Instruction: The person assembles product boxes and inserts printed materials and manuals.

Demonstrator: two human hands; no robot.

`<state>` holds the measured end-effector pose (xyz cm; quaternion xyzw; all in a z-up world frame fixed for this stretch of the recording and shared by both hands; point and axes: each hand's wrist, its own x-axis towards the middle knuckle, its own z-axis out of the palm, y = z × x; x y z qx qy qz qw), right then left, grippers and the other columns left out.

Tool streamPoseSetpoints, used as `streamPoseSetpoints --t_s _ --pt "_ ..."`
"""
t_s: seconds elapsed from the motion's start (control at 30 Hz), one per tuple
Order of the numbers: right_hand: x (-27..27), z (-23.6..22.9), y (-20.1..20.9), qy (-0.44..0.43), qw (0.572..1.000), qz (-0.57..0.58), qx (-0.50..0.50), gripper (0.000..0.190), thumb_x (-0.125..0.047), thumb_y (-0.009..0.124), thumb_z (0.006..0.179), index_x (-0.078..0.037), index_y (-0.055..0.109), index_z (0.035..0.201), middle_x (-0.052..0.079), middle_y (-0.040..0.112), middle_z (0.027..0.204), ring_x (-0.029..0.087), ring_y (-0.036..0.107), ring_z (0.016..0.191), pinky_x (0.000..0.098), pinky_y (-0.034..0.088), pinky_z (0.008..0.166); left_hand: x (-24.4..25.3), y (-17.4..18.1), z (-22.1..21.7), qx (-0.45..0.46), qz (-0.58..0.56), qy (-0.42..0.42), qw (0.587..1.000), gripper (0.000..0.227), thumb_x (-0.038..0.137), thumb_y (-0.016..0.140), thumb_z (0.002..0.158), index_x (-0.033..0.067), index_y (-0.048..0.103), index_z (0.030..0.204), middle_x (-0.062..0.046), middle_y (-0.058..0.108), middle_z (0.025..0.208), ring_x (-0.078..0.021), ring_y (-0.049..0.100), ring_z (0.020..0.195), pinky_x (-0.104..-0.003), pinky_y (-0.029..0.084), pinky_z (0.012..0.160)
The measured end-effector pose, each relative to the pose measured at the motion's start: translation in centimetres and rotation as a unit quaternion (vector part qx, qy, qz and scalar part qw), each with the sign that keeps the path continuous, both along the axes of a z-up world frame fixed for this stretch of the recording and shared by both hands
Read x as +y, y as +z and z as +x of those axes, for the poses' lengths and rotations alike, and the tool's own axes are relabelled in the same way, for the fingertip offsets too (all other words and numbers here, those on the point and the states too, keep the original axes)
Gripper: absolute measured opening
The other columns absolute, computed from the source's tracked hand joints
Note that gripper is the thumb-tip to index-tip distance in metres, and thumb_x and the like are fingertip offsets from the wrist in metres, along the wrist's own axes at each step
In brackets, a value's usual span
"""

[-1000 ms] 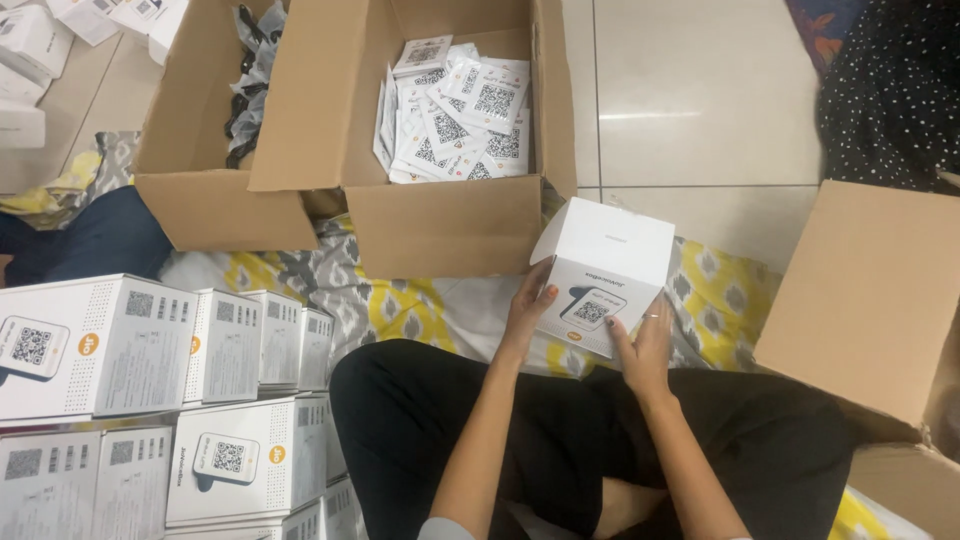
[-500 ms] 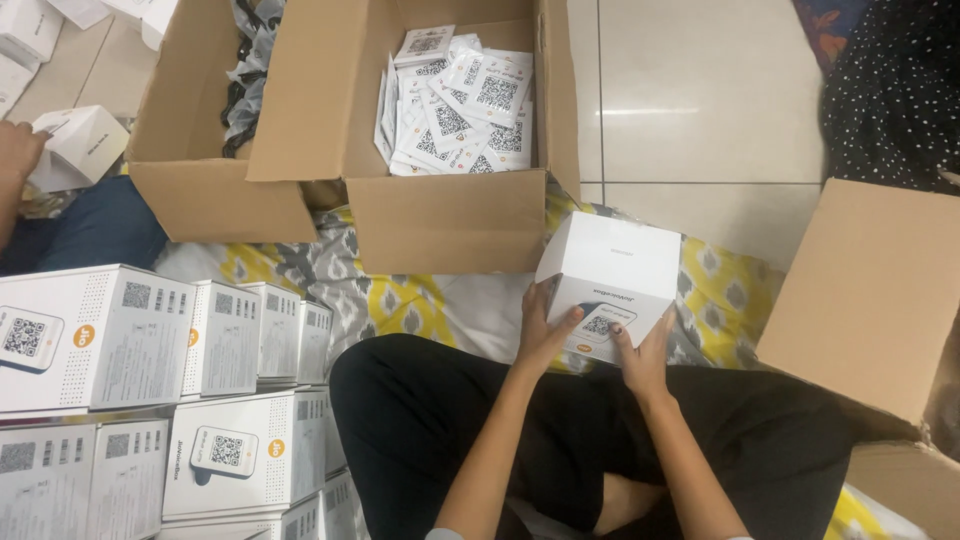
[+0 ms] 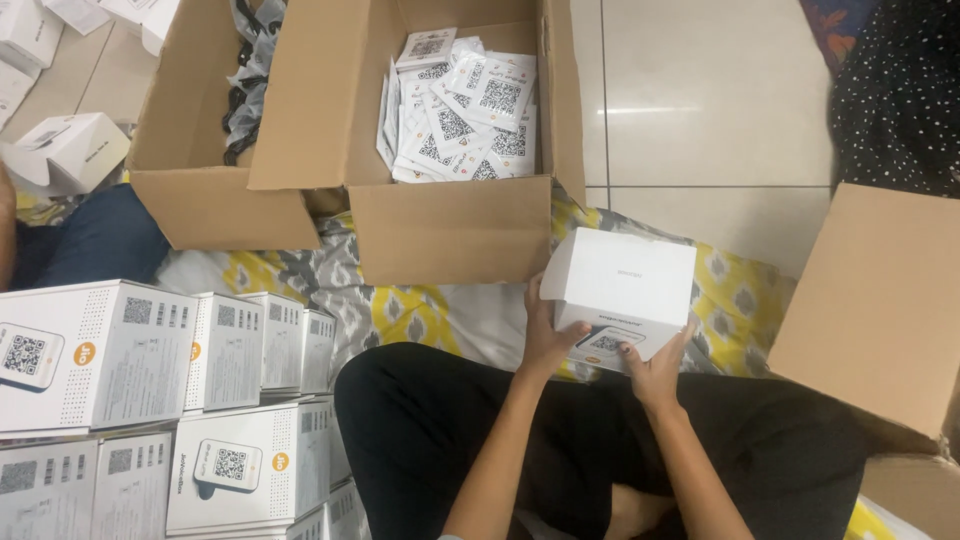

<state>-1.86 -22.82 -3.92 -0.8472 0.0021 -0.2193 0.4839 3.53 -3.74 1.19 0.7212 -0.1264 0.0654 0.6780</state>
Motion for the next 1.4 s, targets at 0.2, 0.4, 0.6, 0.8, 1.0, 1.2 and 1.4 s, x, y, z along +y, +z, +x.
streamPoseSetpoints --t_s 0.2,0.4,0.6,0.8,1.0,1.2,1.4 --pt "-0.1 0.1 -0.4 0.002 1.0 -0.003 0.019 0.103 -0.083 0.046 0.09 0.012 0.05 0.129 0.029 0.049 0.123 0.039 0.047 0.121 0.0545 0.036 0.106 -0.2 2.9 0.0 0.047 -0.125 -0.025 0.991 0.108 0.081 0.07 0.077 -0.0038 0.047 0.141 -0.017 0.04 0.141 -0.0318 0.049 0.134 -0.043 0.045 0.108" --pt "-0.2 0.5 0.2 0.021 1.0 -0.013 0.015 0.098 -0.084 0.036 0.09 0.007 0.057 0.12 0.025 0.058 0.119 0.037 0.055 0.115 0.0524 0.041 0.102 -0.4 0.9 -0.1 0.026 -0.011 0.018 0.999 0.103 0.088 0.048 0.085 -0.0047 0.06 0.13 -0.021 0.052 0.138 -0.0314 0.058 0.127 -0.044 0.05 0.104" --pt "-0.1 1.4 -0.6 0.007 0.999 -0.035 0.039 0.097 -0.079 0.034 0.097 0.01 0.05 0.134 0.028 0.038 0.136 0.041 0.034 0.132 0.0614 0.028 0.114 -0.7 -2.0 0.9 0.042 0.041 0.025 0.998 0.098 0.086 0.035 0.093 -0.0003 0.063 0.129 -0.022 0.048 0.145 -0.0365 0.053 0.134 -0.047 0.045 0.11" --pt "0.8 0.8 0.7 -0.01 0.997 -0.015 0.073 0.076 -0.06 0.043 0.103 0.009 0.051 0.135 0.029 0.034 0.144 0.042 0.028 0.137 0.0591 0.02 0.119 -0.8 -2.6 0.7 0.053 0.073 0.044 0.995 0.081 0.068 0.037 0.102 0.0025 0.054 0.147 -0.021 0.055 0.136 -0.0353 0.055 0.13 -0.042 0.043 0.112" --pt "1.6 1.3 3.4 0.0 0.992 0.078 0.101 0.055 -0.035 0.049 0.107 0.003 0.046 0.146 0.025 0.046 0.147 0.034 0.043 0.137 0.0445 0.032 0.117 -0.8 -1.7 1.5 0.104 0.056 0.026 0.993 0.065 0.048 0.043 0.107 0.0053 0.045 0.156 -0.017 0.029 0.169 -0.032 0.025 0.156 -0.04 0.025 0.124" --pt "2.5 2.1 3.7 -0.004 0.967 0.198 0.162 0.068 -0.026 0.046 0.105 -0.007 0.021 0.164 0.025 0.042 0.157 0.029 0.049 0.137 0.0408 0.041 0.112 -0.1 -0.4 2.8 0.178 0.039 -0.001 0.983 0.062 0.042 0.061 0.099 0.0135 0.049 0.153 -0.015 0.048 0.159 -0.0274 0.044 0.148 -0.036 0.036 0.118" --pt "0.1 4.4 5.0 -0.014 0.922 0.301 0.241 0.069 -0.028 0.051 0.099 -0.011 0.027 0.162 0.023 0.055 0.145 0.028 0.061 0.123 0.0399 0.05 0.103 0.5 1.7 4.0 0.343 -0.004 -0.051 0.938 0.074 0.05 0.064 0.09 0.0219 0.043 0.155 -0.019 0.061 0.145 -0.03 0.063 0.131 -0.037 0.048 0.107"
